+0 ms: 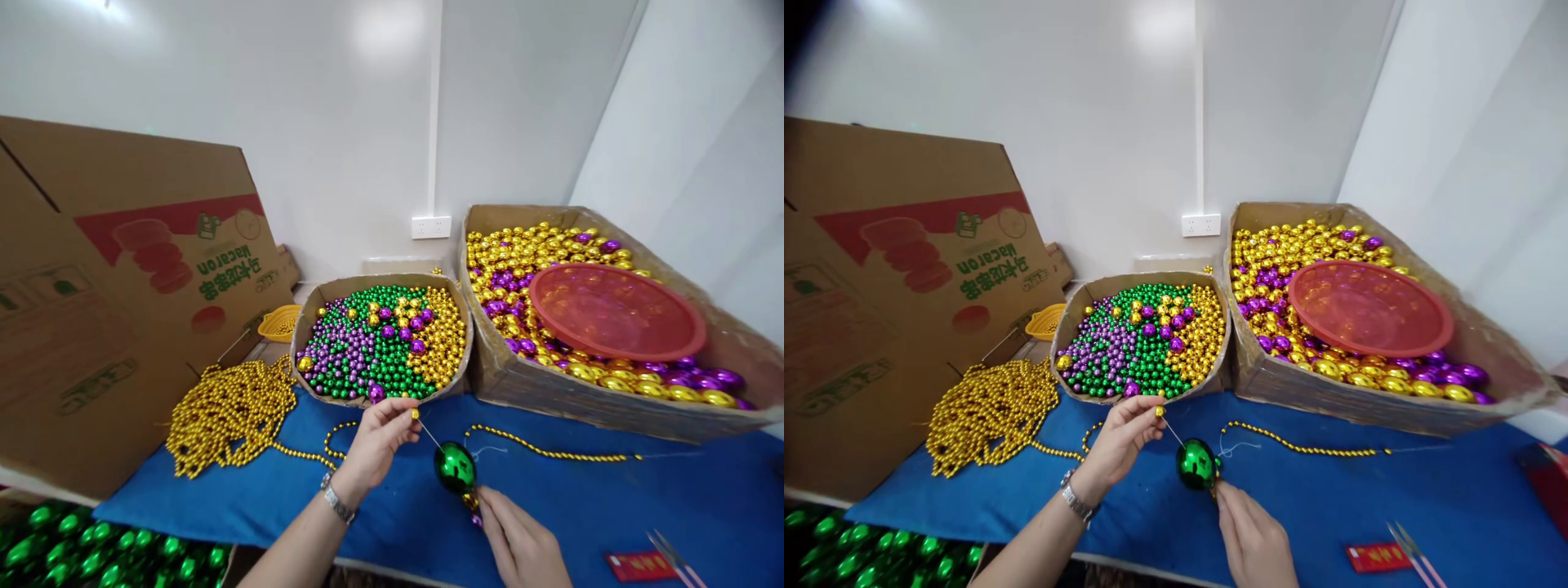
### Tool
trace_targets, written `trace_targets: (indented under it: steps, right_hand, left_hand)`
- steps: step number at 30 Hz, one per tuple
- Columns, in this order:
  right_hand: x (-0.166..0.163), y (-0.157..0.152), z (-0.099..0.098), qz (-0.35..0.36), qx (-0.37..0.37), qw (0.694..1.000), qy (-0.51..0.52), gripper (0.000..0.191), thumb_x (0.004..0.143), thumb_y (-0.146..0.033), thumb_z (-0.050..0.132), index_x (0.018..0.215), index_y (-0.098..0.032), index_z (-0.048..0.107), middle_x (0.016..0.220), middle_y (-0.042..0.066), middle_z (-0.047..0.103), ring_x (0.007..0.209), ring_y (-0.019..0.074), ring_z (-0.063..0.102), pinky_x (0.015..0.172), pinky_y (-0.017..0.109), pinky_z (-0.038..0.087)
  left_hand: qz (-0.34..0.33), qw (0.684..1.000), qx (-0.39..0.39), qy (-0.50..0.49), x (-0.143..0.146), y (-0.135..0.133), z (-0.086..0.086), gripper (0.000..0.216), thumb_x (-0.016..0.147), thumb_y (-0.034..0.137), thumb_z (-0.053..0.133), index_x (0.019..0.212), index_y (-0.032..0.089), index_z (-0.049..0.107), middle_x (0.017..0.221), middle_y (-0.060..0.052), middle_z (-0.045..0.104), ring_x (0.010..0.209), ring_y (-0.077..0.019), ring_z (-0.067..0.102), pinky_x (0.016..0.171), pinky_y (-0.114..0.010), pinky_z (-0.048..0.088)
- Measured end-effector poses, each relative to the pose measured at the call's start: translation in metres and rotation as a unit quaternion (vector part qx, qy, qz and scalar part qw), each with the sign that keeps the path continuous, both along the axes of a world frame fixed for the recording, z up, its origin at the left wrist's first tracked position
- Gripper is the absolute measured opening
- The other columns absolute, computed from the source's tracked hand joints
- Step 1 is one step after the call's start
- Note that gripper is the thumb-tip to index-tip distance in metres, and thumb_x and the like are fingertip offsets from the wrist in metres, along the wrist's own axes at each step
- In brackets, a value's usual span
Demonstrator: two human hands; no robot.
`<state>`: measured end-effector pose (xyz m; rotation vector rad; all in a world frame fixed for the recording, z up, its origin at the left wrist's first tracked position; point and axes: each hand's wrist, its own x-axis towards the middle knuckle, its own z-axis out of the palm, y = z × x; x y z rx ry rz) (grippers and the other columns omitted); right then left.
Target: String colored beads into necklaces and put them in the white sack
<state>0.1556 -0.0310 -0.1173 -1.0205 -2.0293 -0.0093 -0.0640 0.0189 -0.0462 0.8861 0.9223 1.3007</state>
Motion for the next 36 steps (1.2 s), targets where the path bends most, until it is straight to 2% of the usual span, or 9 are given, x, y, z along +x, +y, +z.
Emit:
trace_targets:
  steps: [9, 14, 19, 23, 27, 29, 31, 34, 36]
  right_hand:
    - [-0.013, 0.001, -0.028, -0.038, -0.069, 0.996, -0.033, 0.031, 0.097, -0.03, 0.028, 0.108, -0.017, 0.054, 0.088, 0.008, 0.071, 0.074, 0.0161, 0.071, 0.057, 0.022, 0.056]
    - [-0.023, 0.015, -0.001, -0.044, -0.041, 0.998, -0.024, 0.037, 0.095, -0.034, 0.035, 0.124, -0.018, 0.05, 0.111, 0.011, 0.065, 0.099, 0.0187, 0.065, 0.079, 0.027, 0.055]
    - [-0.035, 0.027, 0.011, 0.028, -0.076, 0.996, 0.03, 0.03, 0.097, -0.029, 0.032, 0.104, -0.02, 0.06, 0.089, 0.005, 0.07, 0.079, 0.0141, 0.069, 0.068, 0.021, 0.055]
    - [-0.03, 0.028, 0.006, 0.015, -0.096, 0.993, 0.065, 0.03, 0.097, -0.031, 0.033, 0.103, -0.019, 0.06, 0.084, 0.004, 0.071, 0.066, 0.0122, 0.069, 0.06, 0.019, 0.055]
    - [-0.029, 0.021, 0.006, 0.029, -0.101, 0.993, 0.056, 0.029, 0.096, -0.031, 0.034, 0.105, -0.02, 0.06, 0.09, 0.005, 0.072, 0.077, 0.0145, 0.07, 0.067, 0.02, 0.056]
    - [-0.031, 0.016, 0.009, 0.032, -0.116, 0.992, 0.049, 0.029, 0.096, -0.03, 0.034, 0.105, -0.02, 0.059, 0.092, 0.005, 0.071, 0.083, 0.0153, 0.069, 0.071, 0.022, 0.055]
    - [-0.033, 0.012, 0.011, 0.029, -0.13, 0.99, 0.043, 0.029, 0.097, -0.029, 0.032, 0.102, -0.021, 0.059, 0.091, 0.005, 0.071, 0.081, 0.015, 0.069, 0.069, 0.021, 0.055]
    - [-0.034, 0.008, 0.01, 0.039, -0.119, 0.992, 0.031, 0.031, 0.097, -0.027, 0.03, 0.101, -0.02, 0.06, 0.088, 0.006, 0.071, 0.077, 0.0149, 0.069, 0.066, 0.021, 0.055]
    - [-0.033, 0.008, 0.008, 0.047, -0.101, 0.993, 0.024, 0.03, 0.097, -0.026, 0.031, 0.102, -0.02, 0.06, 0.089, 0.006, 0.072, 0.077, 0.0149, 0.07, 0.067, 0.021, 0.055]
  left_hand:
    - [0.004, 0.981, 0.024, 0.193, -0.001, -0.022, -0.025, 0.019, 0.073, 0.034, 0.07, 0.076, 0.015, 0.07, 0.071, -0.004, 0.066, 0.063, -0.0134, 0.055, 0.059, -0.023, 0.042]
    - [0.027, 0.964, 0.093, 0.249, 0.007, -0.026, 0.0, 0.019, 0.078, 0.036, 0.065, 0.079, 0.017, 0.069, 0.074, -0.005, 0.068, 0.067, -0.0164, 0.058, 0.062, -0.024, 0.045]
    - [-0.008, 0.953, 0.144, 0.268, 0.005, -0.018, 0.023, 0.022, 0.082, 0.037, 0.058, 0.089, 0.018, 0.068, 0.084, -0.007, 0.069, 0.074, -0.0188, 0.061, 0.067, -0.028, 0.049]
    - [0.082, 0.822, 0.22, 0.519, -0.028, 0.012, 0.019, 0.036, 0.085, 0.034, 0.055, 0.119, 0.022, 0.058, 0.118, -0.011, 0.059, 0.109, -0.0267, 0.051, 0.094, -0.041, 0.039]
    - [0.061, 0.706, 0.176, 0.683, -0.053, 0.039, 0.003, 0.03, 0.081, 0.029, 0.059, 0.11, 0.02, 0.064, 0.103, -0.012, 0.063, 0.102, -0.0293, 0.052, 0.093, -0.046, 0.038]
    - [0.057, 0.734, 0.172, 0.655, -0.055, 0.043, -0.004, 0.029, 0.082, 0.027, 0.058, 0.109, 0.021, 0.063, 0.101, -0.01, 0.062, 0.096, -0.0259, 0.054, 0.09, -0.043, 0.041]
    - [0.084, 0.814, 0.167, 0.549, -0.05, 0.04, -0.006, 0.03, 0.082, 0.03, 0.058, 0.11, 0.021, 0.062, 0.103, -0.009, 0.06, 0.093, -0.0227, 0.056, 0.086, -0.039, 0.045]
    - [0.108, 0.956, 0.092, 0.255, -0.038, 0.027, -0.004, 0.032, 0.079, 0.039, 0.062, 0.105, 0.019, 0.063, 0.097, -0.006, 0.06, 0.087, -0.0189, 0.058, 0.078, -0.034, 0.05]
    - [0.093, 0.993, 0.031, 0.062, -0.031, 0.018, -0.001, 0.033, 0.076, 0.04, 0.067, 0.1, 0.018, 0.062, 0.094, -0.005, 0.061, 0.084, -0.0169, 0.06, 0.076, -0.033, 0.052]
